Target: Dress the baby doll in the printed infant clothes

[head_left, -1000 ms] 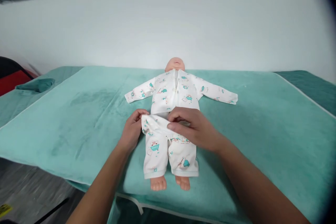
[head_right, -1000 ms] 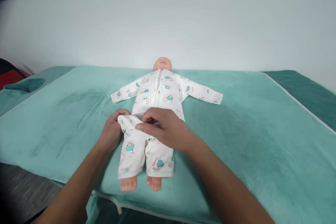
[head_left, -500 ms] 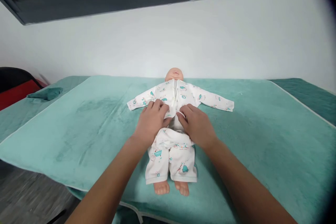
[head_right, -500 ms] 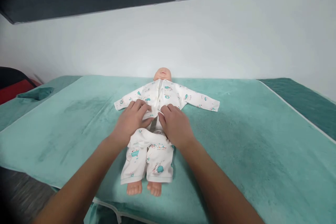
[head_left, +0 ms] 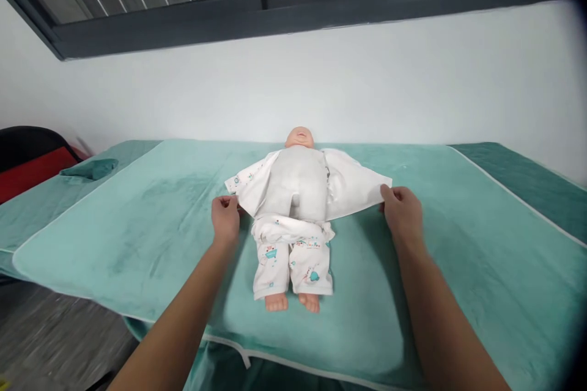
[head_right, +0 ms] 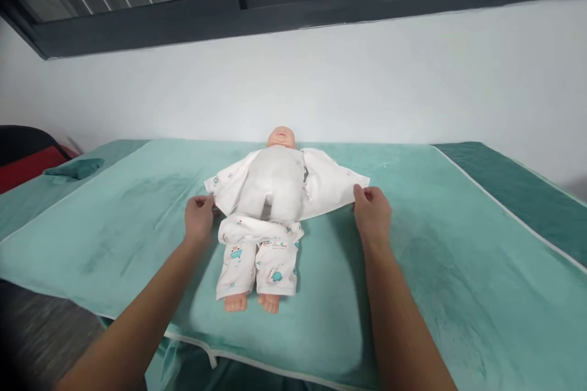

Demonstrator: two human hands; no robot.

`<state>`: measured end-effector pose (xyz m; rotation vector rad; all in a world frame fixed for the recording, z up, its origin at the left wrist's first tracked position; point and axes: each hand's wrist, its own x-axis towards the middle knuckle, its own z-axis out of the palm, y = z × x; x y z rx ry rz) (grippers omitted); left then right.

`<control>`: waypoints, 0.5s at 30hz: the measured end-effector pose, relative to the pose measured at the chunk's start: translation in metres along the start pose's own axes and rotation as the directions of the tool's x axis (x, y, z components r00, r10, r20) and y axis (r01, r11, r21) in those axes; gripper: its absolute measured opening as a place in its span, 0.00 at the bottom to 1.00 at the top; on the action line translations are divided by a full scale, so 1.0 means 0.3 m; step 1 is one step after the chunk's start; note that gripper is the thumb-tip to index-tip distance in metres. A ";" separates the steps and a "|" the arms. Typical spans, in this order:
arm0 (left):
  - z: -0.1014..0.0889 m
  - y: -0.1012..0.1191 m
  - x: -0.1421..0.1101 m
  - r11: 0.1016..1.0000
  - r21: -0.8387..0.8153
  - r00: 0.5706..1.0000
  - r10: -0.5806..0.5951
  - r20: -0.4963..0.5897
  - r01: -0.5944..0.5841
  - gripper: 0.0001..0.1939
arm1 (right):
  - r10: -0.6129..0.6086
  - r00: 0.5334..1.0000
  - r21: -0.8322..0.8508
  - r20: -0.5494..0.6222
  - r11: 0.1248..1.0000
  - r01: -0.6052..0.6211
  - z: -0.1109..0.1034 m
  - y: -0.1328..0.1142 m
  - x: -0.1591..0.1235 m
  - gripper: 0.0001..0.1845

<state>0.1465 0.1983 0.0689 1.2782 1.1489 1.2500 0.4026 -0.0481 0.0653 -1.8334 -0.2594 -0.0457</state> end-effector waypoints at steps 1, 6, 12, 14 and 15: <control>-0.011 -0.015 -0.005 1.000 -0.004 1.000 0.008 0.021 -0.008 0.11 | -0.011 0.999 -0.119 -0.046 0.993 0.006 -0.024 0.024 0.001 0.15; -0.046 -0.036 -0.083 0.998 -0.046 0.946 0.049 0.320 -0.036 0.11 | -0.181 0.980 -0.121 0.081 0.974 0.190 -0.036 0.038 -0.084 0.14; -0.074 -0.029 -0.118 0.998 -0.056 0.862 0.048 0.504 -0.023 0.14 | -0.406 0.749 0.224 0.524 0.914 0.339 0.014 -0.033 -0.221 0.08; -0.073 -0.031 -0.116 0.996 -0.023 0.840 0.082 0.537 -0.083 0.13 | -0.465 0.665 0.291 0.585 0.885 0.363 0.020 -0.040 -0.247 0.06; -0.071 -0.034 -0.114 0.989 -0.003 0.840 0.126 0.528 -0.146 0.13 | -0.483 0.640 0.314 0.598 0.875 0.367 0.022 -0.041 -0.255 0.05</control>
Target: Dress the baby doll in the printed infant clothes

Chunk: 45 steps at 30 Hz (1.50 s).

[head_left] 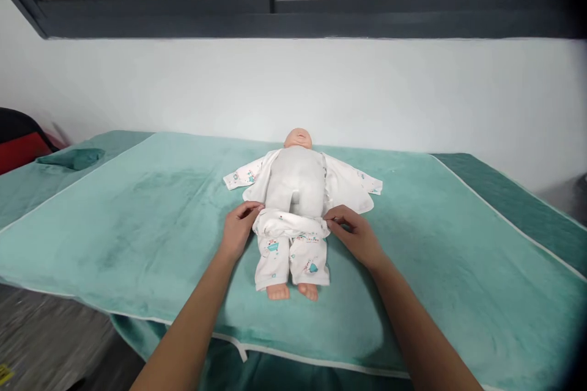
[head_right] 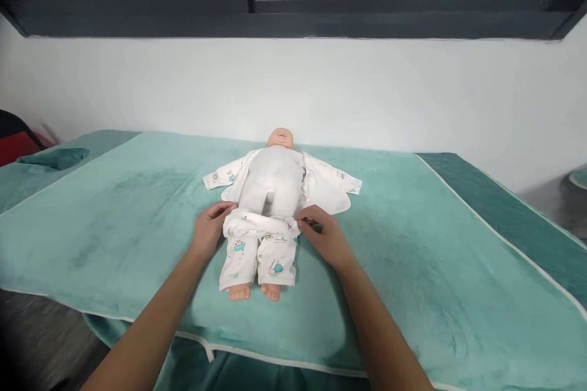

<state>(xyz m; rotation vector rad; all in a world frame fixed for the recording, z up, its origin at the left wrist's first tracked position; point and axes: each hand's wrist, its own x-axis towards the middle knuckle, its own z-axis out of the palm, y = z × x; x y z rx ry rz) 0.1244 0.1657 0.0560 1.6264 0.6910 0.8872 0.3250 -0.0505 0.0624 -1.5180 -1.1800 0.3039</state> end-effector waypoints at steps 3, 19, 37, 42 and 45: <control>0.006 -0.015 0.014 0.971 0.183 0.983 0.169 -0.071 -0.153 0.12 | -0.025 0.999 0.033 0.030 0.999 0.024 0.005 0.002 -0.009 0.04; -0.005 -0.042 0.015 0.863 0.464 0.850 0.387 -0.357 -0.198 0.08 | 0.153 0.985 0.076 0.076 0.984 -0.158 0.005 0.002 -0.010 0.12; -0.001 -0.047 0.022 0.775 0.543 0.890 0.444 -0.105 -0.323 0.12 | -0.056 0.879 -0.523 -0.473 0.821 -0.229 0.003 0.108 0.019 0.17; 0.003 -0.047 0.027 0.830 0.504 0.912 0.369 -0.179 -0.237 0.15 | 0.106 0.790 -0.559 -0.603 0.651 -0.514 -0.048 0.149 0.065 0.25; 0.007 -0.049 0.030 0.852 0.483 0.915 0.339 -0.220 -0.200 0.14 | 0.211 0.745 -0.514 -0.632 0.606 -0.607 -0.080 0.163 0.105 0.25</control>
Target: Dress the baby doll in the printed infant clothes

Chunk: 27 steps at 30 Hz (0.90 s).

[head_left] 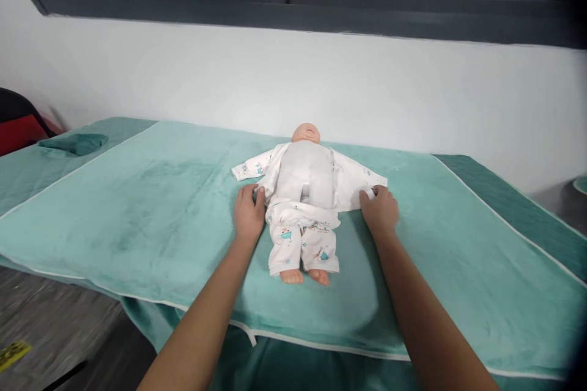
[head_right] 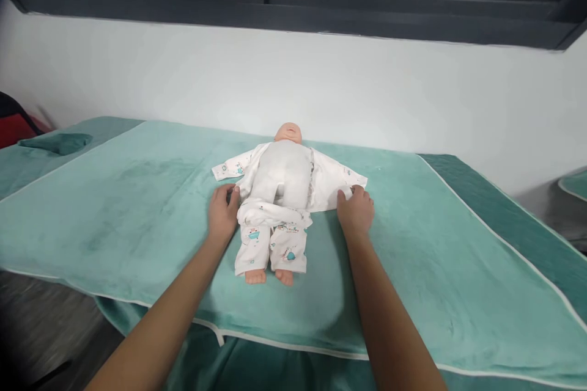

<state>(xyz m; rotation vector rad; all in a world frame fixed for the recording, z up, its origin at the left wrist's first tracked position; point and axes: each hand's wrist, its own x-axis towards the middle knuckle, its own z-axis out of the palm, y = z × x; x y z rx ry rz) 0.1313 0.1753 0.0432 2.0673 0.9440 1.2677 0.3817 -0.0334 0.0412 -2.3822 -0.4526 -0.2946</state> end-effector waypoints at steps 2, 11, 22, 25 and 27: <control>0.004 0.000 0.001 0.999 0.005 0.999 -0.040 -0.012 0.040 0.15 | 0.049 0.998 0.020 0.036 0.999 -0.049 0.001 0.000 0.024 0.25; -0.011 0.006 -0.011 0.991 -0.117 0.996 -0.066 0.056 0.072 0.15 | 0.075 0.994 0.232 -0.077 0.971 -0.056 -0.016 0.026 0.031 0.26; -0.009 0.009 -0.012 0.963 -0.270 0.979 0.065 0.193 -0.011 0.17 | 0.084 0.993 0.368 -0.088 0.929 -0.046 -0.020 0.019 0.008 0.26; -0.008 0.001 -0.017 0.969 -0.243 0.991 0.070 0.118 -0.039 0.17 | 0.039 0.995 0.379 -0.093 0.925 -0.001 -0.019 0.020 0.008 0.23; -0.006 -0.006 -0.018 0.979 -0.202 0.996 0.049 0.069 -0.034 0.16 | 0.005 0.994 0.353 -0.107 0.935 0.033 -0.018 0.021 0.011 0.22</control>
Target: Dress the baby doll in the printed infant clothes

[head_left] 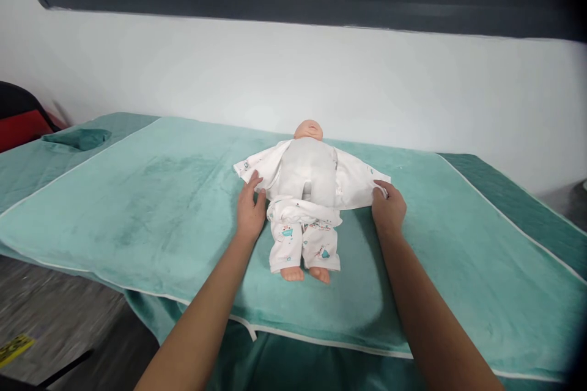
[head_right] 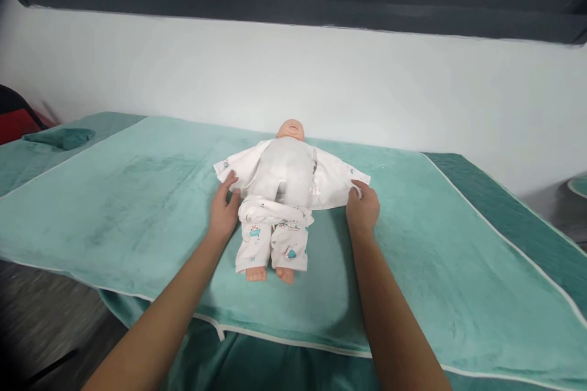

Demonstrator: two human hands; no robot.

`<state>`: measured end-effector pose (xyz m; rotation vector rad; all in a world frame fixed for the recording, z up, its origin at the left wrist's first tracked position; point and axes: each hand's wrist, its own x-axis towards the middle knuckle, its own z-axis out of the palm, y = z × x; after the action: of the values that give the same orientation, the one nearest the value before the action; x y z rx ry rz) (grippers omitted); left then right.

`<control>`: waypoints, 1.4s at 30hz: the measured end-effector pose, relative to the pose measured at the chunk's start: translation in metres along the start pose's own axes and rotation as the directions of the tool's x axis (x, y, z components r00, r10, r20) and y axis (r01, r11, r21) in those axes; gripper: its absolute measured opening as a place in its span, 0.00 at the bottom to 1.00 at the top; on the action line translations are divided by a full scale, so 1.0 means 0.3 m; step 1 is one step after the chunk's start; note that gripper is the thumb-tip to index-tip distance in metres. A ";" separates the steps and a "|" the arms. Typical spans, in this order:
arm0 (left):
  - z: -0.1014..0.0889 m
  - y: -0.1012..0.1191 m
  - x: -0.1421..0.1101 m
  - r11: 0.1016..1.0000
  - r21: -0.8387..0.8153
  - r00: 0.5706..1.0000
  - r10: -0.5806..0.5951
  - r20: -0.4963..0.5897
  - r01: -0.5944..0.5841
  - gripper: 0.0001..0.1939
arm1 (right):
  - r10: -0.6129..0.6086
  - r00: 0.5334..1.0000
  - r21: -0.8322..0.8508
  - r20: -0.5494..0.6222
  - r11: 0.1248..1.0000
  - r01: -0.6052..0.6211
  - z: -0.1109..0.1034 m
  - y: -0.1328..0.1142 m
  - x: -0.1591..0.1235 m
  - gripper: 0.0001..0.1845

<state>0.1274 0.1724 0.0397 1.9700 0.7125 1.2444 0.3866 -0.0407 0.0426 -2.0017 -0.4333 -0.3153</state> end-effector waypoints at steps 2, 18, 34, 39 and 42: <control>0.002 -0.009 0.000 0.998 0.047 0.998 -0.033 -0.058 0.036 0.16 | -0.022 1.000 -0.059 0.001 0.998 0.022 0.001 0.001 0.002 0.22; -0.004 -0.004 0.009 0.962 0.244 0.992 0.127 -0.010 -0.121 0.11 | -0.282 0.959 -0.158 -0.027 0.948 0.275 0.029 0.075 0.008 0.27; -0.005 -0.010 0.010 0.960 0.268 0.997 0.079 0.021 -0.081 0.12 | -0.309 0.949 -0.040 -0.070 0.951 0.307 0.007 0.022 -0.001 0.17; -0.009 0.025 -0.001 0.994 0.048 0.994 0.092 0.066 -0.095 0.09 | -0.353 0.909 0.278 0.221 0.916 0.288 -0.013 -0.076 -0.073 0.07; -0.009 0.041 -0.006 0.994 -0.107 0.987 -0.018 0.160 0.035 0.08 | -0.387 0.764 0.396 0.516 0.899 0.188 -0.017 -0.118 -0.113 0.08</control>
<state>0.1254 0.1642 0.0493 1.9382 0.5766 1.0733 0.3407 -0.0361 0.0595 -1.6663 -1.1283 0.1997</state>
